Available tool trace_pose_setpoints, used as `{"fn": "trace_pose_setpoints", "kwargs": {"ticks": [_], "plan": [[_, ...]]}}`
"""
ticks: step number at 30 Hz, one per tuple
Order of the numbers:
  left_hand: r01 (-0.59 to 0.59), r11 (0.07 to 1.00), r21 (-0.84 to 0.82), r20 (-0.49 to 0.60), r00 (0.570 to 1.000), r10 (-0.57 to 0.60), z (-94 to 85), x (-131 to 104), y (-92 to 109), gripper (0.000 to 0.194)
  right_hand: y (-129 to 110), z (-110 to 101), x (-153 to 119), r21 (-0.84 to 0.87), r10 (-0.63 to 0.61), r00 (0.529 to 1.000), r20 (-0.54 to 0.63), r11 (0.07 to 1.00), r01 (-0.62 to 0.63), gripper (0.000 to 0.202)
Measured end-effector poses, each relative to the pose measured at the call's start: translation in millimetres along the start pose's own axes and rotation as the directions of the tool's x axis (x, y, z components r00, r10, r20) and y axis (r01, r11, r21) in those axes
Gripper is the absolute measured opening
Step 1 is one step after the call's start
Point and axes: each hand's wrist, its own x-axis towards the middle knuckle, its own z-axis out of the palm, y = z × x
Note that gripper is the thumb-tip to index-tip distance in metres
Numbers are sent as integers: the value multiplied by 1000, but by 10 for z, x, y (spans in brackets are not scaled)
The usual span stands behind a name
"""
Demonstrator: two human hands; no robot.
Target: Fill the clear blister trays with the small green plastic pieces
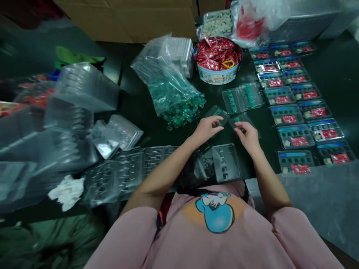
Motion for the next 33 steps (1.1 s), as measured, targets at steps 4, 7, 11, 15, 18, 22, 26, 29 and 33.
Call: {"fn": "trace_pose_setpoints", "kwargs": {"ticks": [4,7,11,15,18,22,26,29,33], "plan": [[72,979,-192,48,997,-64,306,151,113,21,176,-153,-53,72,143,984,-109,988,-136,23],[107,910,-401,121,991,-63,498,246,131,32,192,-170,-84,301,217,975,-46,934,-194,25],[139,833,-535,195,980,-38,667,289,181,50,125,-112,-50,509,264,956,126,810,-290,30],[164,842,-514,224,973,-53,705,293,229,46,122,-116,-27,580,308,938,160,739,-342,29],[172,841,-513,264,964,-36,708,279,258,39,139,-143,-49,632,344,918,195,672,-386,28],[205,802,-561,302,953,-32,729,238,275,33,133,-154,-82,684,372,902,219,600,-414,29],[280,713,-643,316,945,-86,752,221,270,35,99,-135,-69,717,377,895,237,554,-423,31],[361,652,-667,361,922,-140,736,238,287,38,78,-117,-25,741,377,901,214,538,-402,33],[510,505,-697,469,856,-217,672,284,325,35,81,-107,38,737,375,912,168,567,-369,32]]}}
